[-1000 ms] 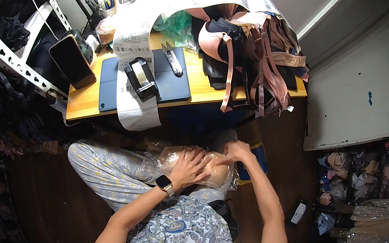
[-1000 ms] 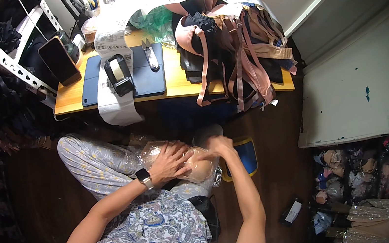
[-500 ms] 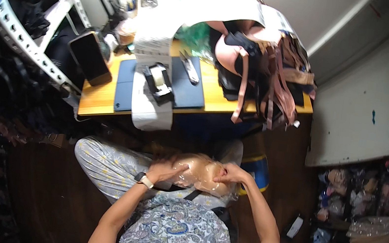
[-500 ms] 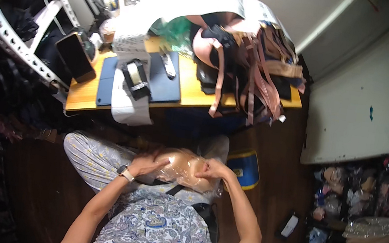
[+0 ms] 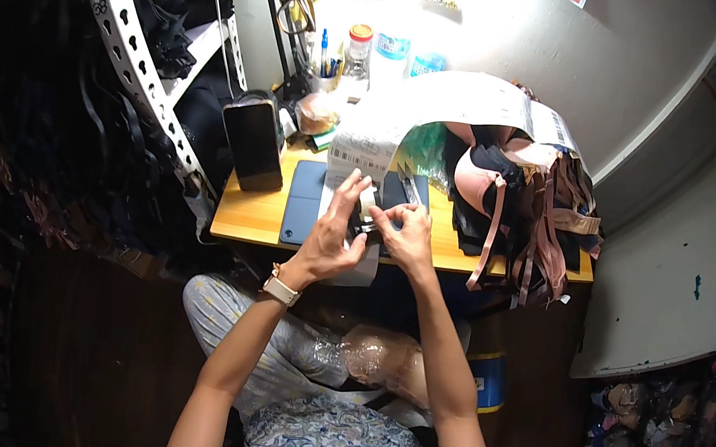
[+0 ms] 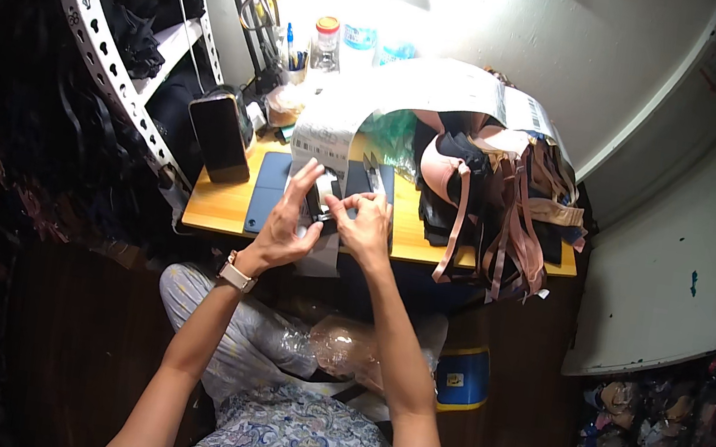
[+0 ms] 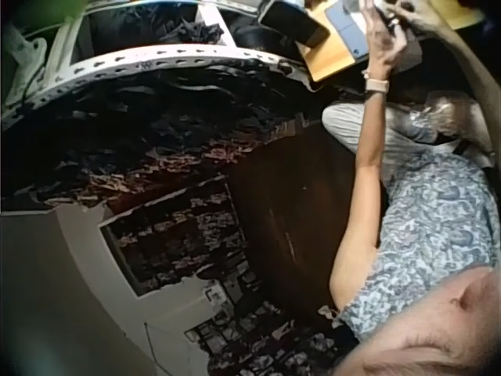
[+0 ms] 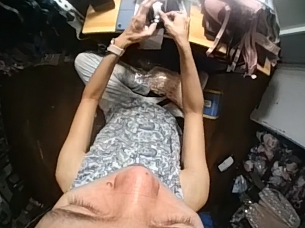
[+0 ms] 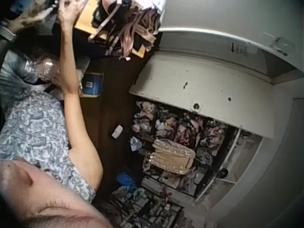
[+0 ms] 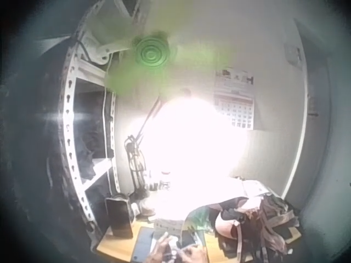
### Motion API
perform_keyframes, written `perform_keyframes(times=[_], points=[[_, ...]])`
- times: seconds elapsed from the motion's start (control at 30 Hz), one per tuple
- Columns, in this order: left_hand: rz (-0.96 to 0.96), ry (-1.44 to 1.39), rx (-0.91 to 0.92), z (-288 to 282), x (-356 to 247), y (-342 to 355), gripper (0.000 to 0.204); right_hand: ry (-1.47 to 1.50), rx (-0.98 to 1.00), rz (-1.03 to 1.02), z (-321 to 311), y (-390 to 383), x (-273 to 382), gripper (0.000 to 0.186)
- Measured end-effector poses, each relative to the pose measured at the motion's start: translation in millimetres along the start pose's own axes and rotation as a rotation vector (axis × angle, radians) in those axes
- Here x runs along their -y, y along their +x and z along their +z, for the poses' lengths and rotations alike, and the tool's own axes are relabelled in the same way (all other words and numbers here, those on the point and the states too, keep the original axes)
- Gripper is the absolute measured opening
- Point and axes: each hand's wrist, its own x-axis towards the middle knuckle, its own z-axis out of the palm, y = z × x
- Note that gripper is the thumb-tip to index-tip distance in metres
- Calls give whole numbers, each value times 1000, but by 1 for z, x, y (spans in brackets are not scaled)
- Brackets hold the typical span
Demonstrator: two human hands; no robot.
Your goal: Packing and labeling bras for shipment in a small warehouse or stockroom setting.
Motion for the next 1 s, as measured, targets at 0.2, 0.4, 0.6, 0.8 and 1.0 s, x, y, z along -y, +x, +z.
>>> perform_keyframes(times=[0.2, 0.4, 0.6, 0.8, 1.0], points=[[-35, -34, -46, -2, 5, -3, 64, 260, -173, -28, -10, -39, 34, 24], [40, 20, 16, 5, 9, 1, 25, 512, -98, 253, 8, -70, 3, 18], [19, 78, 50, -2, 0, -2, 25, 771, -456, 515, -28, -74, -37, 38], [-195, -191, -88, 18, -50, -89, 19, 755, -121, 811, -26, -104, -110, 84], [-1484, -1041, 460, 74, -34, -250, 54, -163, 635, 418, 25, -129, -123, 80]])
